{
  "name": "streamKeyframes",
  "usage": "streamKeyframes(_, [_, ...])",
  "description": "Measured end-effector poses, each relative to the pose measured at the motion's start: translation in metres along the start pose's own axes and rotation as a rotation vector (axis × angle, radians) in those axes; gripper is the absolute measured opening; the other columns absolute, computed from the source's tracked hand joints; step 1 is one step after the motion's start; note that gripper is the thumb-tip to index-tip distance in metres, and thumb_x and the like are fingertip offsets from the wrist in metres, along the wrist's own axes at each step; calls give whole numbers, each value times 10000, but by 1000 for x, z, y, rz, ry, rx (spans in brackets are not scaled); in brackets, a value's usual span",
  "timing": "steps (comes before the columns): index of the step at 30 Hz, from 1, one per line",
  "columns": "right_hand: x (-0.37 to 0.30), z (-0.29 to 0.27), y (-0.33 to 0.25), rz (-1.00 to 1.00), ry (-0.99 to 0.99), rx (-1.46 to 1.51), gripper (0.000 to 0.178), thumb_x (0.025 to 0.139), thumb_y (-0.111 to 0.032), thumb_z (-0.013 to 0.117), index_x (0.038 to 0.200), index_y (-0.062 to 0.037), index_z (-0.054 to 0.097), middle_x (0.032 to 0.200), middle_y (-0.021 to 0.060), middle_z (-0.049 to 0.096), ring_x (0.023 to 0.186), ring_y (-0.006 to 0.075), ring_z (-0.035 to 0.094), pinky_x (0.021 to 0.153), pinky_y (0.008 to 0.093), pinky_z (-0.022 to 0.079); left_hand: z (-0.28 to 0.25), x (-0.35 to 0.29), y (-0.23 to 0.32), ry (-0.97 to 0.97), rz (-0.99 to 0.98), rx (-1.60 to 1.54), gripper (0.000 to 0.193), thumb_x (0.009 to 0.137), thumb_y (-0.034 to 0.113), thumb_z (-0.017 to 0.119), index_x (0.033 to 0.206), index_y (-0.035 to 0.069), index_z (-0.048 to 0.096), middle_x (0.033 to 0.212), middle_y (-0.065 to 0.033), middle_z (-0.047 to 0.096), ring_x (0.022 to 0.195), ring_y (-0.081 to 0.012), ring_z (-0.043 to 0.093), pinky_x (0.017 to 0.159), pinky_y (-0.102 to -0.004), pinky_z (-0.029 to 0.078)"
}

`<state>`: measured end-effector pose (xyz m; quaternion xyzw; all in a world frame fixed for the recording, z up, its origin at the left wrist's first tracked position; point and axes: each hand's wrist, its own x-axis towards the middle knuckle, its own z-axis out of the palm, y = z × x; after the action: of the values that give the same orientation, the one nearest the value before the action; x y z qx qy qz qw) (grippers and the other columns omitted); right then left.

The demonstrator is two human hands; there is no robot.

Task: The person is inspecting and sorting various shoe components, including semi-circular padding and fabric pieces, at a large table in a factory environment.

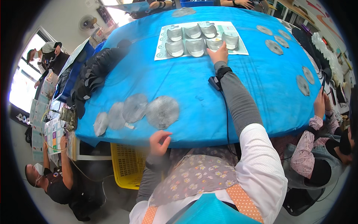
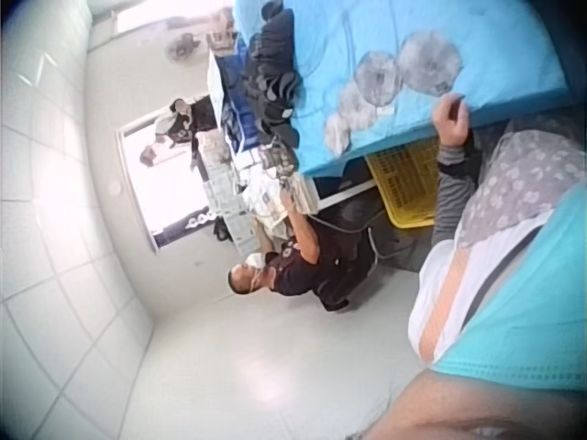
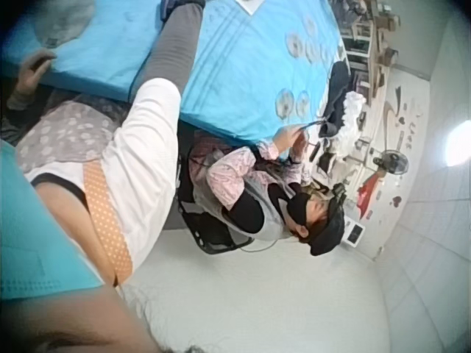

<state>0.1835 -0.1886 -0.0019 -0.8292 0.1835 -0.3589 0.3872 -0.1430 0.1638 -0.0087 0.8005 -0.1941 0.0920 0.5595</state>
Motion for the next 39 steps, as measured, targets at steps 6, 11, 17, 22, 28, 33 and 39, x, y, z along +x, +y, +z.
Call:
streamKeyframes(6, [-1,-48,4,252,-134,352,1021,660,-458,823,1362,94,328,1223,265,560,1110,341,580,943,382,463,2,0,-1,12,3,-28,114,860,48,602,927,-19,665,705,-38,574,610,-88,494,561,-245,368])
streamKeyframes(11, [-42,-136,-11,398,-456,721,844,799,-382,763,1379,35,312,1187,165,574,1045,193,585,919,346,455,16,10,16,105,-299,-107,137,935,109,630,917,-22,663,761,-11,626,677,-68,566,600,-206,430])
streamKeyframes(17, [-139,-175,-44,212,-651,1155,720,854,-141,705,1425,-78,272,1295,113,536,1098,149,551,926,286,453,70,51,41,1,-252,-589,322,995,183,531,1233,-33,552,1119,-133,622,1018,-194,603,855,-324,487])
streamKeyframes(22, [-195,-161,-48,-206,-1005,999,904,755,-76,750,1481,-80,210,1418,166,439,1280,270,465,1104,432,335,101,100,25,-86,36,-1048,787,927,542,553,1495,82,262,1533,-106,304,1392,-269,339,1148,-458,265])
streamKeyframes(28, [-185,-162,-41,-355,-1052,768,1081,732,-160,784,1530,-94,57,1486,174,372,1315,295,436,1118,472,310,96,120,23,-12,18,-1152,979,760,510,774,1478,91,256,1472,-141,373,1340,-272,405,1098,-431,366])
streamKeyframes(33, [-186,-160,-44,-308,-1051,798,1159,703,-217,843,1536,-112,45,1479,179,383,1314,318,431,1110,485,311,91,120,19,27,-62,-1147,990,731,424,801,1479,91,247,1454,-149,392,1326,-282,424,1088,-440,378])
streamKeyframes(39, [-187,-161,-44,-310,-1045,770,1146,697,-227,849,1534,-116,75,1461,175,409,1303,305,438,1091,492,326,90,118,14,-28,-48,-1072,988,732,428,790,1479,83,245,1453,-148,395,1328,-282,424,1085,-443,377])
